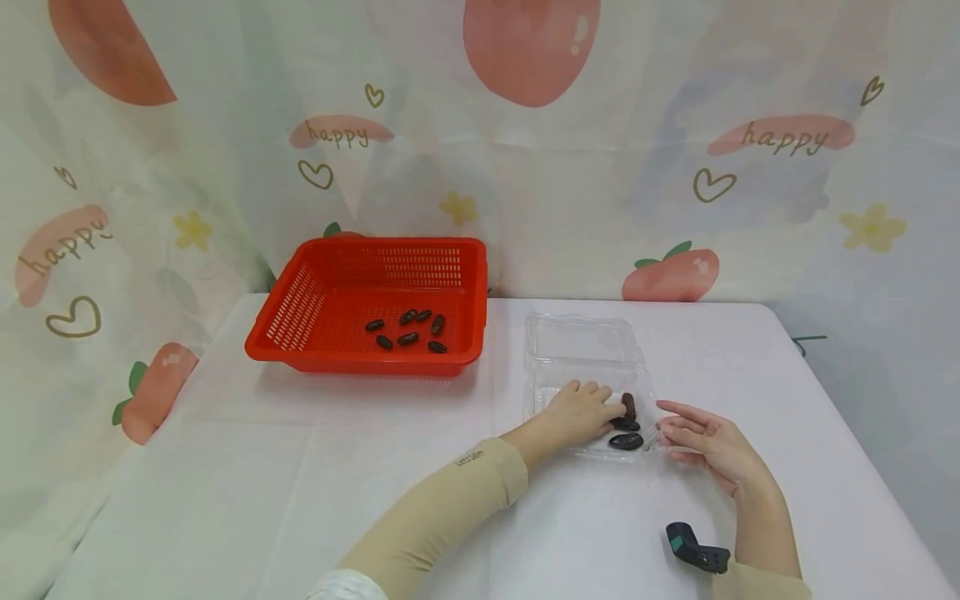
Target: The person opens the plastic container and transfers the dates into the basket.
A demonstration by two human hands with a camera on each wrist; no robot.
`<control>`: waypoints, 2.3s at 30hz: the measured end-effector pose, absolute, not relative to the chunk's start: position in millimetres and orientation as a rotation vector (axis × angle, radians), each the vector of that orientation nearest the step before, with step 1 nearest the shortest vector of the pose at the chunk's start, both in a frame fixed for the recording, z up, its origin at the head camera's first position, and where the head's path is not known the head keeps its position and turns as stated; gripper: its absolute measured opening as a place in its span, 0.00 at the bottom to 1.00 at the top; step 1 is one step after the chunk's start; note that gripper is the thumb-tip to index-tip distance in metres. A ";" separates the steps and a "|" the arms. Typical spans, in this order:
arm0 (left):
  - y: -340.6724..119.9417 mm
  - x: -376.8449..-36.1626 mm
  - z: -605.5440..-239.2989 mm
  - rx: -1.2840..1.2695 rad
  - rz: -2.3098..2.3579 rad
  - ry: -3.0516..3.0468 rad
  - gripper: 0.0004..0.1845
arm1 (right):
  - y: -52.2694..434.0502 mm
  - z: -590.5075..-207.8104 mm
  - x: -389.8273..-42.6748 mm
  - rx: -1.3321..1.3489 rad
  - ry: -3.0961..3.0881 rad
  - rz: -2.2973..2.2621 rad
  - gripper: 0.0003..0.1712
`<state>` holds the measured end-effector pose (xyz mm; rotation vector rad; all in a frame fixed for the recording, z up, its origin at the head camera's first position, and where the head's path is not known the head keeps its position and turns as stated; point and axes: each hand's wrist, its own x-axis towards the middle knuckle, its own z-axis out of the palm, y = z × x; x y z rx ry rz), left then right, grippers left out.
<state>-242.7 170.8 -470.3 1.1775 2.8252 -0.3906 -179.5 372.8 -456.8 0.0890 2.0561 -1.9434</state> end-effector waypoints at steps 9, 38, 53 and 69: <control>168.1 -241.8 -468.9 1.195 -0.425 2.836 0.17 | 373.4 -457.1 -178.9 0.086 2.060 -1.938 0.21; 147.8 -252.6 -447.8 1.354 -0.491 2.931 0.16 | 373.5 -456.5 -179.2 0.083 2.025 -1.960 0.21; 117.4 -272.6 -416.6 1.382 -0.514 3.009 0.15 | 371.9 -456.1 -179.6 0.116 2.053 -1.934 0.20; 62.6 -293.5 -384.7 1.186 -0.353 3.253 0.12 | 372.2 -456.3 -179.3 0.091 2.036 -1.955 0.21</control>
